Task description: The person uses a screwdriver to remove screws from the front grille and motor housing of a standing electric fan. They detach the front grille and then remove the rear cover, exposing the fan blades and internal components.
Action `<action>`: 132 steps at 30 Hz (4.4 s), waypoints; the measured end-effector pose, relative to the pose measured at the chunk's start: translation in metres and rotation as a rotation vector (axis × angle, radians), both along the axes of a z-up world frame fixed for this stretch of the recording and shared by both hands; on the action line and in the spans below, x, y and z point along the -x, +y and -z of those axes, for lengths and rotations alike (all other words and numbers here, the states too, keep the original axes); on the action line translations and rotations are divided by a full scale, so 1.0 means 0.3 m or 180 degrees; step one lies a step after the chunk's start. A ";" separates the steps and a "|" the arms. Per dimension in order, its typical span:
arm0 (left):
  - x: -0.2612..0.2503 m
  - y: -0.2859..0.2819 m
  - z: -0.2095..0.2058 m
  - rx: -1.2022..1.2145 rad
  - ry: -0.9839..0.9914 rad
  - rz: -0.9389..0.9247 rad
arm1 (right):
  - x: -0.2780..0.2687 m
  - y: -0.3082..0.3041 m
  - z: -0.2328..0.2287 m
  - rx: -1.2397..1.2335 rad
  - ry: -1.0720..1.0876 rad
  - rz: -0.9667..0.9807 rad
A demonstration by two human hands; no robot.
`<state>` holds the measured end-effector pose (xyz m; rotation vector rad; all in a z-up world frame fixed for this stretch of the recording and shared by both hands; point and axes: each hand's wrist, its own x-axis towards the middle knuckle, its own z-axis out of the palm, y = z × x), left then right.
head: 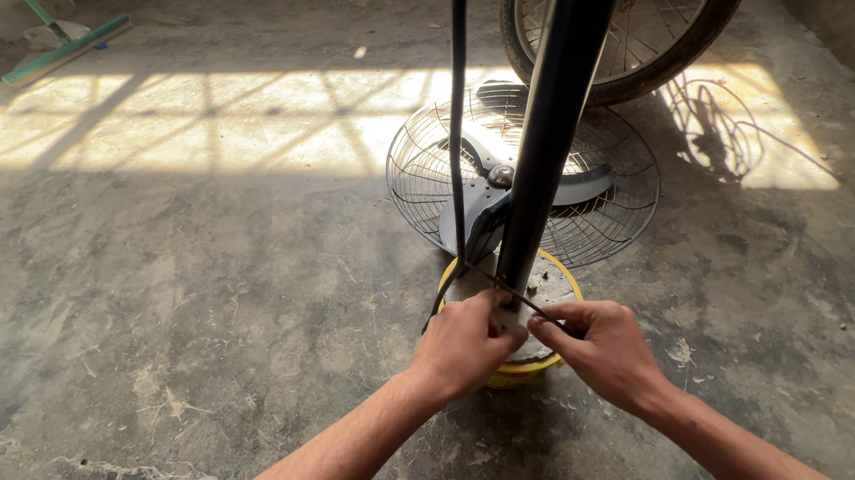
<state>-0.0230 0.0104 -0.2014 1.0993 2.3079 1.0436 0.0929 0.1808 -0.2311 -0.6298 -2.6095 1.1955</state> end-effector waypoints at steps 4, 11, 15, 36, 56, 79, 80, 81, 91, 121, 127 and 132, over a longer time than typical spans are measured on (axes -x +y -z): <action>-0.014 0.011 -0.105 -0.0661 -0.1097 0.0154 | -0.080 0.013 -0.081 0.0240 0.0117 0.0149; -0.086 -0.027 -0.366 -0.1772 -0.1820 0.0637 | -0.257 0.063 -0.272 0.0862 0.0564 0.0219; -0.117 -0.061 -0.537 -0.2009 -0.1879 0.0907 | -0.370 0.095 -0.376 0.0754 0.0217 0.0318; -0.247 -0.138 -1.334 -0.2619 -0.0023 0.1087 | -0.415 0.163 -0.868 0.2226 0.1423 0.0911; -0.111 -0.413 -1.393 -0.3193 0.0582 0.0088 | -0.007 -0.116 -1.114 0.1950 0.1856 -0.1080; 0.563 -0.791 -1.068 -0.3618 -0.0008 -0.0370 | 0.714 -0.846 -1.153 0.0995 0.1979 -0.1645; 0.598 -0.801 -1.043 -0.3688 -0.0081 -0.0400 | 0.766 -0.857 -1.138 0.0828 0.2035 -0.1784; 0.649 -0.811 -1.028 -0.3765 -0.0100 -0.0400 | 0.827 -0.868 -1.127 0.0644 0.2149 -0.1934; 1.033 -0.852 -0.820 -0.3343 -0.0169 -0.1004 | 1.268 -0.920 -0.895 0.1121 0.1782 -0.1651; 1.793 -0.558 -0.677 -0.1656 -0.1364 0.0552 | 1.815 -0.661 -0.722 0.1613 0.1689 0.0296; 1.961 -0.353 -0.577 -0.0958 -0.1083 0.0960 | 1.895 -0.494 -0.621 0.2015 0.1602 0.0892; 2.048 -0.138 -0.529 -0.0941 -0.0662 0.1470 | 1.895 -0.315 -0.571 0.1950 0.1058 0.1277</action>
